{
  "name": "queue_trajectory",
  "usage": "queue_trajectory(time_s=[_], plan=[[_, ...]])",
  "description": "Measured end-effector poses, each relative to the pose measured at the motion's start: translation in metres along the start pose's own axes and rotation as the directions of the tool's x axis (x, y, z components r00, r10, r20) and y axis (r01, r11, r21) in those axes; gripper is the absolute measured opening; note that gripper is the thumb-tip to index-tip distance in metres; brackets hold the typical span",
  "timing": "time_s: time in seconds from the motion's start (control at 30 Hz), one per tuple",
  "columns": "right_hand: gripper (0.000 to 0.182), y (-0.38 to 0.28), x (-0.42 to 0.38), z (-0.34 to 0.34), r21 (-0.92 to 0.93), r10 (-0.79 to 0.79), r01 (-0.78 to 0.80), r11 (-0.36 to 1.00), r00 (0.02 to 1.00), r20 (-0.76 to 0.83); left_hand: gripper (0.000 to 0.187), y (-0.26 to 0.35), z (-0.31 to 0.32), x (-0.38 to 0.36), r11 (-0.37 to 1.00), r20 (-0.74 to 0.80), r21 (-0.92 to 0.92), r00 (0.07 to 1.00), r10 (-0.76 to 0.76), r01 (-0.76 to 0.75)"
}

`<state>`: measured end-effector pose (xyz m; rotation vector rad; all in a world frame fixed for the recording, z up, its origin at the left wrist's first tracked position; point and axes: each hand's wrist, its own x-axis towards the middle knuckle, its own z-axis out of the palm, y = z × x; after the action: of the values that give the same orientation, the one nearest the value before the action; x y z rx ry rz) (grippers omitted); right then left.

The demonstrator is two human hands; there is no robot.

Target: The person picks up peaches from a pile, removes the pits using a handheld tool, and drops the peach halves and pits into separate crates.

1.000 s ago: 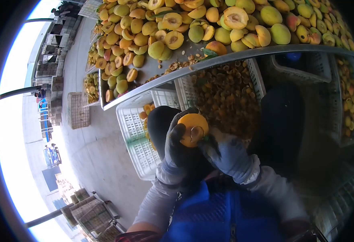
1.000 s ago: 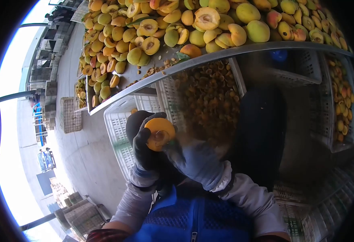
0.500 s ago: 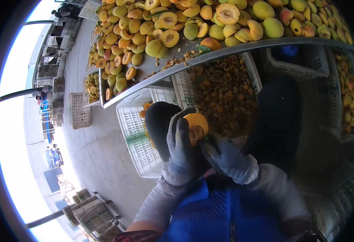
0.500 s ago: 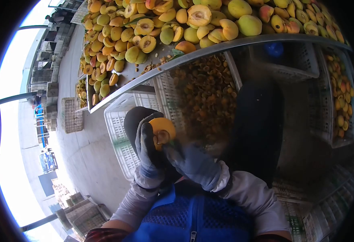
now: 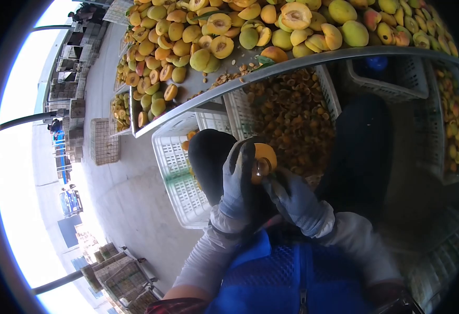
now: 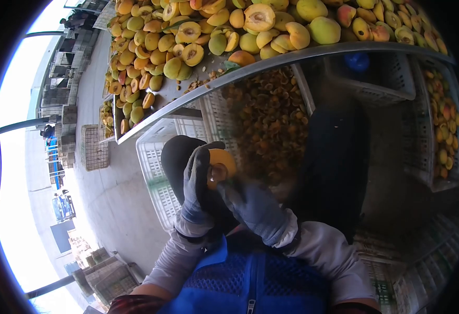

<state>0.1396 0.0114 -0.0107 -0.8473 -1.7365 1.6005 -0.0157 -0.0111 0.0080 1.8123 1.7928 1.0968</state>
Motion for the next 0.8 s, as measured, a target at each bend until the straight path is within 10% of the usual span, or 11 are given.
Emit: queue_trajectory(time_s=[0.13, 0.4, 0.47, 0.57, 0.67, 0.8], plan=[[0.021, 0.000, 0.000, -0.002, -0.011, 0.086, -0.086, 0.996, 0.996, -0.007, 0.052, 0.005, 0.006, 0.006, 0.963, -0.128, 0.118, 0.958, 0.257, -0.242], [0.027, 0.011, -0.008, 0.007, 0.054, -0.061, 0.061, 0.997, 0.998, 0.001, 0.057, 0.012, -0.007, 0.006, 0.958, -0.030, 0.111, 0.962, 0.270, -0.265], [0.028, -0.002, -0.005, -0.002, 0.198, 0.078, -0.103, 0.975, 0.988, 0.132, 0.048, 0.008, -0.006, 0.006, 0.978, -0.052, 0.073, 0.979, 0.199, -0.195], [0.026, -0.015, -0.001, -0.012, 0.454, 0.398, -0.616, 0.643, 0.776, 0.489, 0.035, 0.029, -0.003, 0.008, 0.946, -0.043, -0.212, 0.964, -0.261, 0.246], [0.027, 0.000, -0.004, -0.008, 0.663, 0.255, -0.733, 0.152, 0.677, 0.690, 0.037, 0.037, -0.001, 0.012, 0.710, 0.035, -0.466, 0.813, -0.581, 0.528], [0.041, 0.008, -0.005, -0.007, 0.522, -0.049, -0.753, -0.402, 0.587, 0.808, 0.034, 0.026, 0.005, 0.011, 0.705, 0.117, -0.501, 0.846, -0.520, 0.503]])
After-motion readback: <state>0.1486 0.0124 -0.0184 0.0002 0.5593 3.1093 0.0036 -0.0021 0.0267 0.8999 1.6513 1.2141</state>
